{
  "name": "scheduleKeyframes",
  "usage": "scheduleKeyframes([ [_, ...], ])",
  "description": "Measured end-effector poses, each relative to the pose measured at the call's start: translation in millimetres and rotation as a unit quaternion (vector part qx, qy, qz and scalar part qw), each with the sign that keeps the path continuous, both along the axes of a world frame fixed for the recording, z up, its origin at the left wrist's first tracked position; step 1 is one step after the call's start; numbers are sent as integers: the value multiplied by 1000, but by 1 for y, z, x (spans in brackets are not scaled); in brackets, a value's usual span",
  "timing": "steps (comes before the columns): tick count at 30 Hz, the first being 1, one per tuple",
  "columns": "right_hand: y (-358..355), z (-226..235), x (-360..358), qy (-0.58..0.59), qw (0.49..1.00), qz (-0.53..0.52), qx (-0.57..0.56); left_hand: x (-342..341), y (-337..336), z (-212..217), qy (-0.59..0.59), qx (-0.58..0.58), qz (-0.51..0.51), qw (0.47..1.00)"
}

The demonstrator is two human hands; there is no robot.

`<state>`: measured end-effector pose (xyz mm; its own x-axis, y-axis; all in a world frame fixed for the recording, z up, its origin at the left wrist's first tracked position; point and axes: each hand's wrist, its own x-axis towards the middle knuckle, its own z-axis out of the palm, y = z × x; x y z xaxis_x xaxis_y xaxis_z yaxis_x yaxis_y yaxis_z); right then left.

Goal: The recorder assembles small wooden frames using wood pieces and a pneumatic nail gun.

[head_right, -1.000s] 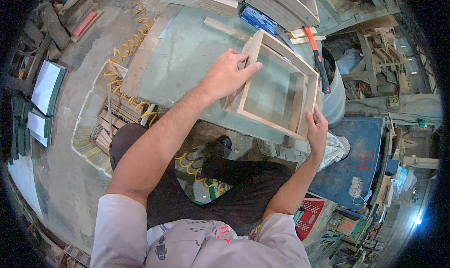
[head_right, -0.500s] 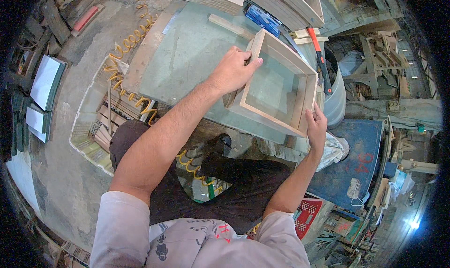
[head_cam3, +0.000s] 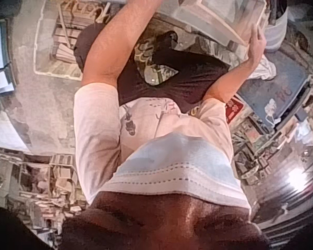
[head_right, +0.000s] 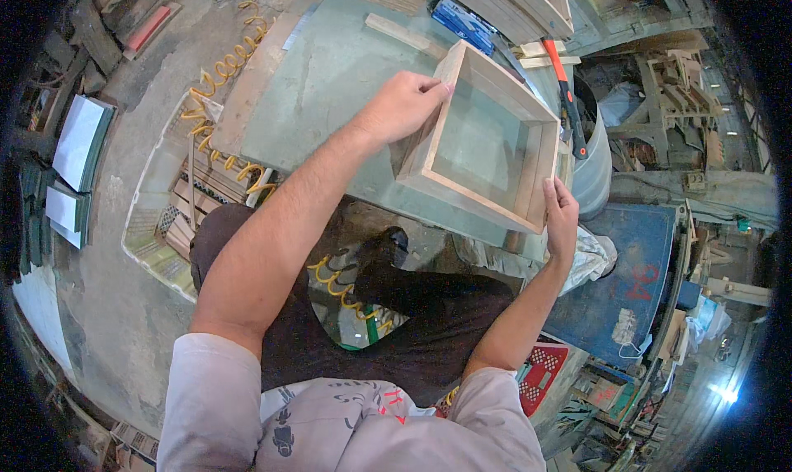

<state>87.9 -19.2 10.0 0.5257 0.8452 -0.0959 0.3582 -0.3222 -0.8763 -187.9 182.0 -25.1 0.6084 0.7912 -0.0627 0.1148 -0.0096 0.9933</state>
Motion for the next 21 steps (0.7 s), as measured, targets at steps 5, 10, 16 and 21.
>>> scheduleKeyframes([
  [5, -3, -4, 9, -25, 1000, 5, -18, -2, -2, 0, -32, 22, 35, 999],
  [10, 0, -4, -1, -53, 999, -13, -1, -1, -3, 1, -15, 19, 38, 999],
  [16, -3, 0, 1, -66, 997, -20, -26, -5, -2, 6, 7, 8, 8, 1000],
  [21, -1, 2, -3, -57, 998, -18, -20, -3, 0, 2, 19, 23, -7, 1000],
])
